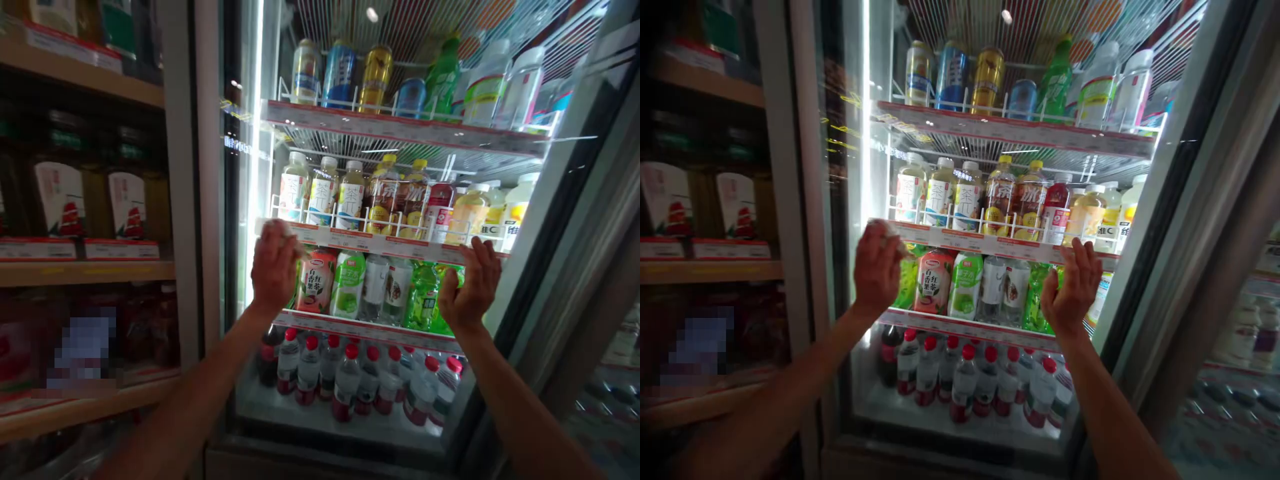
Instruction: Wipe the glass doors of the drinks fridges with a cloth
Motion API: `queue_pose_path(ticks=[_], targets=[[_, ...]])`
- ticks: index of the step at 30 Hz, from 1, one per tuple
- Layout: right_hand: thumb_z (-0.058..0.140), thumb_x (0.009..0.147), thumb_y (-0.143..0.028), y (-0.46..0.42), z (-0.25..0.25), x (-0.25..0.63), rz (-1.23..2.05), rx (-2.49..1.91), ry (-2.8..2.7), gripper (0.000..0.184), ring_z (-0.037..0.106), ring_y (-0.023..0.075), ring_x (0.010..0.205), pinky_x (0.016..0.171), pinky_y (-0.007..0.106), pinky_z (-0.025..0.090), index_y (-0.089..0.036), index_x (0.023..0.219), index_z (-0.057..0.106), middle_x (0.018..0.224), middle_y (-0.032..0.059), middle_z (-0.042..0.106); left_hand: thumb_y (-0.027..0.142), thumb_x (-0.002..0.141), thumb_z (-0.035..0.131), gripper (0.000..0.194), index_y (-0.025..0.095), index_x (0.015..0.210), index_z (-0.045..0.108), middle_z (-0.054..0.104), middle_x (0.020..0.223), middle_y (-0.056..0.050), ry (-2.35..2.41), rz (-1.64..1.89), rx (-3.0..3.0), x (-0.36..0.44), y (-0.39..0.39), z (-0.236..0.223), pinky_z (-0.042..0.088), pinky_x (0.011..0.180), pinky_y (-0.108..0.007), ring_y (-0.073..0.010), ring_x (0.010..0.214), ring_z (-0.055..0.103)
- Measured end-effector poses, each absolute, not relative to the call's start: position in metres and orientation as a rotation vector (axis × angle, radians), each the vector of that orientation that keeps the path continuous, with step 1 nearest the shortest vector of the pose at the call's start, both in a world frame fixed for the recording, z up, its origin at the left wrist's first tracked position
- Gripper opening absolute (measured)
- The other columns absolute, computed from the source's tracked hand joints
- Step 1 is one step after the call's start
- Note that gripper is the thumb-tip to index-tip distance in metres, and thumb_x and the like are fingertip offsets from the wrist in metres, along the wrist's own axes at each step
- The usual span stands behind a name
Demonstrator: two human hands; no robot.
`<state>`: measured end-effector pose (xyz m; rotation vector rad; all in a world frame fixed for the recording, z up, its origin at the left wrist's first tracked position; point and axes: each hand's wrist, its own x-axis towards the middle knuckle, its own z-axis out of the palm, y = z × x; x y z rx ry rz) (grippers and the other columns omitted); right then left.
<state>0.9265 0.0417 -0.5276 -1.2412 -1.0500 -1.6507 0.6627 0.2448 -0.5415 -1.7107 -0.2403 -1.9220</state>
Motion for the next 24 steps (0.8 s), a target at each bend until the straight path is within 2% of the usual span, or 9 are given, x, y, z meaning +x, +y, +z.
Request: queue_pose_path(ticks=[3, 6, 8, 10, 13, 16, 18, 20, 24], targets=[[0.042, 0.084, -0.027, 0.051, -0.528, 0.915, -1.606, -1.355, -0.987, 0.048, 0.031, 0.0285, 0.134, 0.106, 0.053, 0.026, -0.015, 0.131, 0.043, 0.140, 0.0148, 0.041, 0.015, 0.085, 0.048, 0.046, 0.017, 0.130, 0.042, 0.023, 0.149, -0.009, -0.382, -2.046, -1.643, 0.659, 0.246, -0.544, 0.027, 0.111, -0.049, -0.0259, 0.138, 0.020], [0.041, 0.086, -0.031, 0.063, -0.529, 0.899, -1.533, -1.441, -0.970, 0.050, 0.021, 0.0299, 0.137, 0.107, 0.057, 0.018, -0.020, 0.134, 0.039, 0.146, 0.0128, 0.031, 0.020, 0.084, 0.050, 0.040, 0.014, 0.123, 0.049, 0.037, 0.142, -0.010, -0.097, -1.798, -1.830, 0.696, 0.214, -0.557, 0.031, 0.110, -0.046, -0.0268, 0.137, 0.022], [0.041, 0.085, -0.032, 0.067, -0.531, 0.892, -1.516, -1.451, -0.996, 0.051, 0.020, 0.0295, 0.138, 0.108, 0.058, 0.015, -0.023, 0.136, 0.037, 0.147, 0.0111, 0.029, 0.019, 0.083, 0.050, 0.036, 0.014, 0.119, 0.052, 0.048, 0.134, -0.008, 0.116, -1.601, -1.908, 0.717, 0.197, -0.565, 0.035, 0.108, -0.043, -0.0252, 0.135, 0.027], [0.042, 0.085, -0.031, 0.067, -0.534, 0.890, -1.530, -1.444, -1.040, 0.052, 0.020, 0.0278, 0.138, 0.109, 0.055, 0.015, -0.024, 0.137, 0.035, 0.147, 0.0099, 0.029, 0.016, 0.083, 0.048, 0.036, 0.017, 0.120, 0.053, 0.052, 0.130, -0.006, 0.144, -1.536, -1.905, 0.716, 0.197, -0.566, 0.035, 0.108, -0.040, -0.0234, 0.135, 0.028], [0.043, 0.085, -0.028, 0.063, -0.538, 0.894, -1.563, -1.443, -1.103, 0.055, 0.021, 0.0252, 0.138, 0.110, 0.051, 0.016, -0.025, 0.138, 0.032, 0.147, 0.0089, 0.030, 0.014, 0.084, 0.047, 0.041, 0.021, 0.124, 0.050, 0.045, 0.137, -0.006, -0.114, -1.699, -1.812, 0.678, 0.227, -0.552, 0.031, 0.110, -0.041, -0.0221, 0.135, 0.028], [0.043, 0.085, -0.029, 0.062, -0.541, 0.896, -1.589, -1.452, -1.074, 0.056, 0.021, 0.0251, 0.138, 0.110, 0.050, 0.016, -0.024, 0.139, 0.031, 0.147, 0.0094, 0.029, 0.013, 0.085, 0.046, 0.044, 0.016, 0.129, 0.045, 0.031, 0.145, -0.012, -0.378, -1.953, -1.670, 0.648, 0.254, -0.537, 0.028, 0.110, -0.048, -0.0252, 0.137, 0.023], [0.042, 0.085, -0.030, 0.064, -0.542, 0.896, -1.594, -1.457, -1.053, 0.055, 0.021, 0.0258, 0.138, 0.110, 0.051, 0.017, -0.024, 0.139, 0.031, 0.147, 0.0099, 0.029, 0.012, 0.085, 0.045, 0.046, 0.017, 0.130, 0.043, 0.028, 0.146, -0.012, -0.401, -2.006, -1.654, 0.653, 0.250, -0.537, 0.028, 0.110, -0.050, -0.0258, 0.138, 0.018], [0.043, 0.085, -0.031, 0.065, -0.542, 0.895, -1.592, -1.458, -1.050, 0.055, 0.021, 0.0261, 0.138, 0.109, 0.051, 0.017, -0.023, 0.138, 0.032, 0.147, 0.0104, 0.029, 0.012, 0.084, 0.046, 0.045, 0.020, 0.129, 0.044, 0.035, 0.143, -0.009, -0.218, -1.888, -1.749, 0.674, 0.232, -0.546, 0.031, 0.109, -0.048, -0.0246, 0.138, 0.018], [0.044, 0.084, -0.029, 0.064, -0.542, 0.896, -1.601, -1.433, -1.061, 0.054, 0.024, 0.0258, 0.137, 0.109, 0.050, 0.019, -0.024, 0.137, 0.034, 0.146, 0.0105, 0.033, 0.011, 0.083, 0.048, 0.039, 0.018, 0.121, 0.051, 0.053, 0.130, -0.006, 0.226, -1.463, -1.905, 0.697, 0.209, -0.555, 0.037, 0.107, -0.042, -0.0233, 0.135, 0.027]])
